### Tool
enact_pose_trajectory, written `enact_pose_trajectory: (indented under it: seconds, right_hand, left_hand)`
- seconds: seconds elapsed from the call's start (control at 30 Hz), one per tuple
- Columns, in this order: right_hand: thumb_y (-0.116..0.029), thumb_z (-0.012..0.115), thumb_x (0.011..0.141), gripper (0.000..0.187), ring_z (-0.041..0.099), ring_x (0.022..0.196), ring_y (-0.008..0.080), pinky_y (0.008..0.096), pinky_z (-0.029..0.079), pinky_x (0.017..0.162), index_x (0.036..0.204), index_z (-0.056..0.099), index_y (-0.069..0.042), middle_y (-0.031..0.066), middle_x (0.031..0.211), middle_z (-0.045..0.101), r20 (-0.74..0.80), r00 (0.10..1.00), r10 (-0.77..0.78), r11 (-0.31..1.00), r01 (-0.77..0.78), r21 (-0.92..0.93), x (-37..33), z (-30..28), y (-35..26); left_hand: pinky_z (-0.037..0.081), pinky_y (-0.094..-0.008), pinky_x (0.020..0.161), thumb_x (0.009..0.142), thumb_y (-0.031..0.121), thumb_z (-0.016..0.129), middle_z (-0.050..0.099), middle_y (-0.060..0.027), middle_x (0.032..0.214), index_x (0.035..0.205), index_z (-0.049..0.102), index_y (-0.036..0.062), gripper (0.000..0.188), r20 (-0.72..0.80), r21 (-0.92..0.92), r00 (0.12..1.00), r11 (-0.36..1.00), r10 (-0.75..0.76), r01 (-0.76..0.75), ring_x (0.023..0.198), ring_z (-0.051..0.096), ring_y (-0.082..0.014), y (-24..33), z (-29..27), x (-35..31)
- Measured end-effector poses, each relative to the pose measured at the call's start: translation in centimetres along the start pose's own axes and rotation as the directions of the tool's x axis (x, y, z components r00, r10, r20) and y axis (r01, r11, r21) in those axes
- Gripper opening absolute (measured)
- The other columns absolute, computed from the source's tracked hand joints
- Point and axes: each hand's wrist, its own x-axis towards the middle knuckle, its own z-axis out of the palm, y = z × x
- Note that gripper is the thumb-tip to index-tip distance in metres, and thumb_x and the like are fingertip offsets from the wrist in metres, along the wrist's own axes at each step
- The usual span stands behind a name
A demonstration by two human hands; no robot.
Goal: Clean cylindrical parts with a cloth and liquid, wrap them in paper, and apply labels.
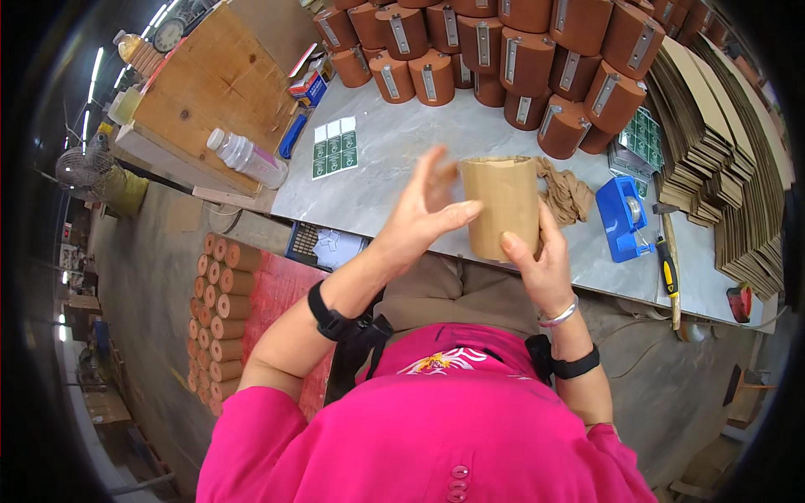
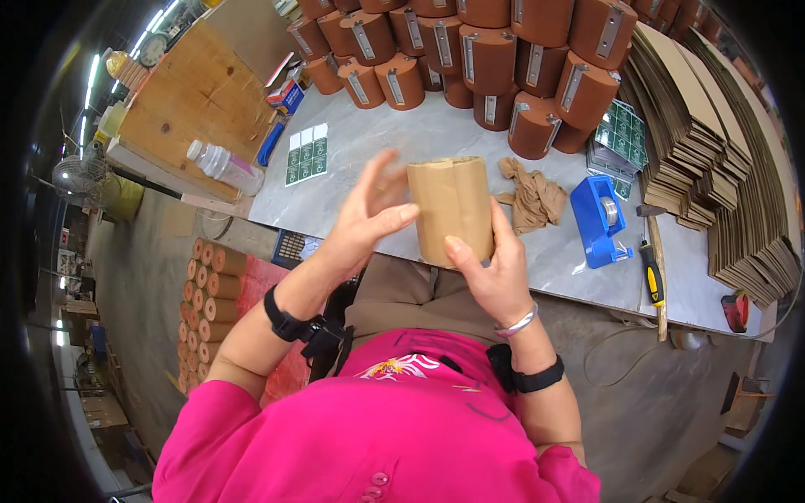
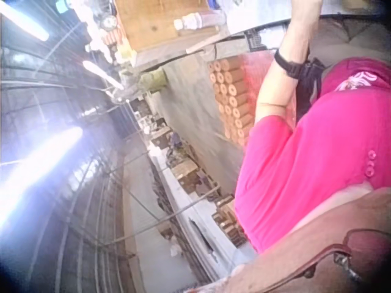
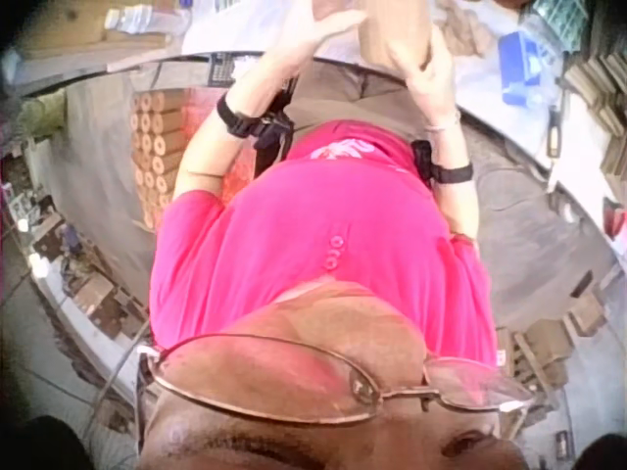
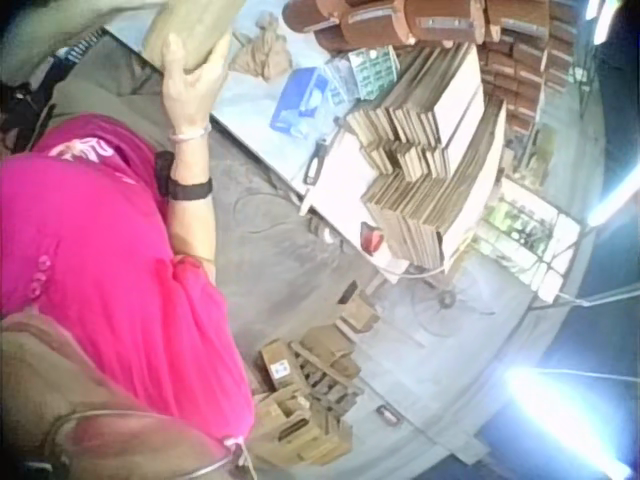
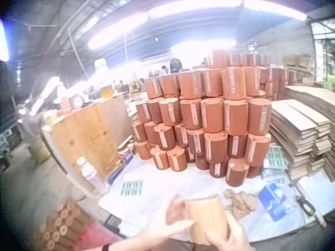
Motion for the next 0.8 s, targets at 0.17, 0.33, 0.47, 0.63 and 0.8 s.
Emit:
enact_pose_trajectory:
  seconds: [0.17,0.33,0.47,0.63,0.8]
  right_hand:
    - [-0.023,0.078,0.079,0.082,0.062,0.111,0.0348,0.0385,0.049,0.094,0.141,0.035,0.009,0.0253,0.124,0.059,-0.03,0.98,-0.197,0.954,0.184,-0.238,-0.3,0.0,0.5]
    - [-0.019,0.08,0.069,0.091,0.054,0.117,0.0414,0.0438,0.043,0.099,0.143,0.034,0.005,0.0238,0.127,0.056,0.135,0.99,-0.045,0.904,0.098,-0.417,-0.5,-2.5,1.3]
    - [-0.022,0.08,0.069,0.092,0.05,0.126,0.0387,0.0422,0.039,0.106,0.145,0.033,0.004,0.0241,0.135,0.051,0.214,0.977,0.0,0.886,0.099,-0.453,-0.6,-3.3,2.2]
    - [-0.024,0.088,0.068,0.089,0.058,0.121,0.0317,0.0389,0.046,0.1,0.139,0.042,0.003,0.0201,0.128,0.059,0.063,0.998,0.028,0.957,-0.008,-0.289,0.8,-1.6,1.6]
    - [-0.022,0.089,0.067,0.084,0.063,0.114,0.0292,0.0378,0.049,0.097,0.135,0.047,0.004,0.0193,0.121,0.063,0.061,0.997,-0.047,0.931,0.066,-0.36,0.7,-2.0,2.4]
  left_hand:
    - [0.045,-0.0367,0.102,0.075,0.02,0.085,0.056,-0.0125,0.129,0.137,0.041,0.0003,0.079,0.16,0.011,0.986,0.999,-0.048,0.046,0.119,0.055,-0.0225,-0.4,3.1,1.2]
    - [0.045,-0.0354,0.102,0.061,0.025,0.092,0.058,-0.0136,0.127,0.136,0.04,0.0006,0.095,0.286,0.449,0.938,0.838,0.194,-0.31,0.119,0.056,-0.0234,-4.1,1.4,2.2]
    - [0.046,-0.0363,0.101,0.06,0.027,0.093,0.058,-0.0161,0.127,0.136,0.039,0.0011,0.097,0.302,0.472,0.929,0.812,0.215,-0.342,0.119,0.058,-0.0255,-7.1,0.8,2.3]
    - [0.048,-0.0375,0.099,0.06,0.024,0.092,0.06,-0.0173,0.125,0.136,0.037,0.0013,0.097,0.29,0.417,0.91,0.817,0.295,-0.398,0.117,0.06,-0.0291,-7.6,0.8,2.8]
    - [0.047,-0.0379,0.1,0.06,0.022,0.091,0.059,-0.0183,0.125,0.138,0.036,0.0013,0.099,0.305,0.46,0.917,0.803,0.258,-0.379,0.119,0.059,-0.0305,-7.3,0.5,2.2]
